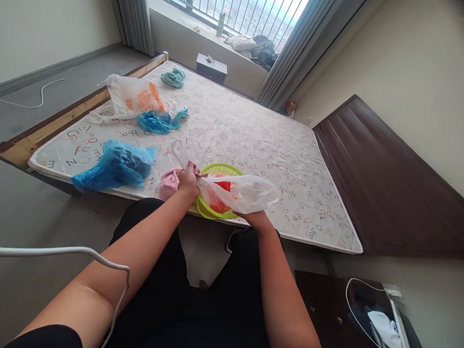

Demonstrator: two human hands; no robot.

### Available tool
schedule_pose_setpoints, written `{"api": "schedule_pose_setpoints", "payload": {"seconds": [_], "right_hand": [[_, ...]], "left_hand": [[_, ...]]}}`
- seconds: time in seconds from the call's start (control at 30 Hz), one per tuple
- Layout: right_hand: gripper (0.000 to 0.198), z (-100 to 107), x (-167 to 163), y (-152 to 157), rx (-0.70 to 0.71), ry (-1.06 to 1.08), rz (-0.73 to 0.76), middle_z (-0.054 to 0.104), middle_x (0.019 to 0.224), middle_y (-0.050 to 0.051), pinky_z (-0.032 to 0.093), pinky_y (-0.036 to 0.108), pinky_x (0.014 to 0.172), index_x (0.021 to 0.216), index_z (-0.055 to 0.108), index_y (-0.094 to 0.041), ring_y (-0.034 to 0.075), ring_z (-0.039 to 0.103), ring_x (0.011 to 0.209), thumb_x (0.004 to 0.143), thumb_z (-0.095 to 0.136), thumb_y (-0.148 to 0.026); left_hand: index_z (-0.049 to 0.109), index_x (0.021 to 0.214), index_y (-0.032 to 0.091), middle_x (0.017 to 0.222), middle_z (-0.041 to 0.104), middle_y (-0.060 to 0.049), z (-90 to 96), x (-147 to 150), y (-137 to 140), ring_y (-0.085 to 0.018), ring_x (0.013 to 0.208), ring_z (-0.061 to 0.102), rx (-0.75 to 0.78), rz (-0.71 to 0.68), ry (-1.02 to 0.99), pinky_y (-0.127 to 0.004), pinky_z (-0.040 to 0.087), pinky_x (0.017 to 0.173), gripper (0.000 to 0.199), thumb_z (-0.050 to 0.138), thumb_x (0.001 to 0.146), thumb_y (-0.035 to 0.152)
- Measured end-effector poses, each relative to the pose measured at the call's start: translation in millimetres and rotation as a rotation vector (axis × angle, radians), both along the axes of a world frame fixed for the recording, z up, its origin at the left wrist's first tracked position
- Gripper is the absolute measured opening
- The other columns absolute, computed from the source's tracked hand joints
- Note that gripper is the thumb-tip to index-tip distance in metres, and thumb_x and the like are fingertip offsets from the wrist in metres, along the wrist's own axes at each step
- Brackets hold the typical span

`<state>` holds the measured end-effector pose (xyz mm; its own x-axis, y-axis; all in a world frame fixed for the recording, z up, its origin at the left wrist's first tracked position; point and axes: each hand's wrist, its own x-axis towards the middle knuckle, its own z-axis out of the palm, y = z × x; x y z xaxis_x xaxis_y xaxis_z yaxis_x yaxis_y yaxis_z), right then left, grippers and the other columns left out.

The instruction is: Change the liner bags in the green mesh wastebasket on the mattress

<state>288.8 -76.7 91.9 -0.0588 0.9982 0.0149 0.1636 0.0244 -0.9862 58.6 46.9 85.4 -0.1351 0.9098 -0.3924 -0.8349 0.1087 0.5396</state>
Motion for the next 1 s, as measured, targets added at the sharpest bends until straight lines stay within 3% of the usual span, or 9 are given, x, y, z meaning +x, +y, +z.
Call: {"api": "schedule_pose_setpoints", "payload": {"seconds": [0.1,0.3,0.5,0.63,0.73,0.8,0.83,0.9,1.0], "right_hand": [[0.100,10.1,-14.9,4.9,0.096,0.046,-0.066,0.058,0.152,0.009,0.036,0.055,0.127,0.149,0.051,-0.029,0.031,0.053,0.144,0.062,0.097,-0.035],[0.064,21.5,-20.8,23.6,0.104,0.173,-0.248,0.073,0.125,0.011,0.057,0.053,0.107,0.124,0.066,-0.024,0.032,0.068,0.122,0.070,0.088,-0.050],[0.064,14.3,-16.0,25.4,-0.027,0.347,-0.094,0.072,0.128,0.010,0.057,0.051,0.105,0.123,0.066,-0.026,0.034,0.067,0.122,0.069,0.084,-0.055],[0.054,13.1,-11.4,25.4,-0.041,0.373,-0.056,0.073,0.116,0.009,0.055,0.054,0.105,0.107,0.068,-0.026,0.033,0.068,0.119,0.073,0.077,-0.067],[0.046,16.5,-8.8,31.9,0.011,0.399,-0.160,0.066,0.081,0.002,0.059,0.048,0.095,0.082,0.061,-0.026,0.023,0.070,0.082,0.076,0.075,-0.069],[0.049,16.6,-11.4,38.3,0.022,0.411,-0.250,0.045,0.061,-0.006,0.061,0.040,0.075,0.073,0.051,-0.027,0.013,0.048,0.050,0.076,0.075,-0.069],[0.049,15.3,-14.7,41.7,0.024,0.405,-0.275,0.035,0.057,-0.009,0.057,0.036,0.064,0.073,0.049,-0.027,0.010,0.035,0.044,0.077,0.074,-0.069],[0.043,10.0,-25.0,48.3,0.031,0.339,-0.270,0.031,0.058,-0.011,0.049,0.031,0.053,0.081,0.053,-0.027,0.009,0.026,0.042,0.080,0.072,-0.066],[0.046,-1.8,-44.0,57.1,0.103,0.082,-0.243,0.051,0.067,-0.006,0.052,0.032,0.062,0.104,0.061,-0.026,0.014,0.047,0.055,0.077,0.076,-0.060]], "left_hand": [[0.050,0.074,0.020,0.051,0.040,0.009,-1.5,5.2,-5.9,-0.007,0.041,0.038,0.084,-0.064,0.141,-0.021,0.051,0.054,0.036,0.063,0.101,0.039],[0.052,0.074,0.021,0.048,0.036,0.009,-0.5,6.1,-10.1,-0.008,0.037,0.033,0.185,-0.282,0.288,-0.020,0.035,0.041,0.034,0.065,0.099,0.039],[0.048,0.078,0.021,0.049,0.030,0.011,8.1,-5.0,-6.8,-0.006,0.038,0.030,0.109,-0.224,0.093,-0.017,0.037,0.044,0.033,0.066,0.099,0.039],[0.050,0.079,0.021,0.049,0.028,0.011,7.5,-3.7,-8.7,-0.006,0.037,0.024,0.157,-0.374,0.116,-0.017,0.024,0.039,0.032,0.070,0.094,0.042],[0.052,0.076,0.021,0.049,0.031,0.009,2.4,2.5,-13.9,-0.007,0.038,0.023,0.213,-0.547,0.267,-0.020,0.020,0.039,0.031,0.069,0.093,0.042],[0.056,0.074,0.021,0.049,0.035,0.007,-2.2,6.6,-18.0,-0.009,0.040,0.027,0.255,-0.646,0.450,-0.022,0.023,0.041,0.029,0.066,0.094,0.040],[0.058,0.072,0.021,0.049,0.039,0.005,-4.3,8.4,-19.8,-0.011,0.041,0.032,0.287,-0.681,0.573,-0.024,0.028,0.043,0.029,0.066,0.093,0.039],[0.063,0.070,0.020,0.053,0.051,0.001,-7.8,11.6,-22.7,-0.015,0.049,0.046,0.387,-0.712,0.833,-0.028,0.041,0.052,0.026,0.070,0.089,0.036],[0.070,0.076,0.022,0.076,0.070,-0.005,-10.7,16.3,-26.0,-0.026,0.080,0.067,0.622,-0.694,1.043,-0.036,0.055,0.081,0.012,0.075,0.083,0.030]]}}
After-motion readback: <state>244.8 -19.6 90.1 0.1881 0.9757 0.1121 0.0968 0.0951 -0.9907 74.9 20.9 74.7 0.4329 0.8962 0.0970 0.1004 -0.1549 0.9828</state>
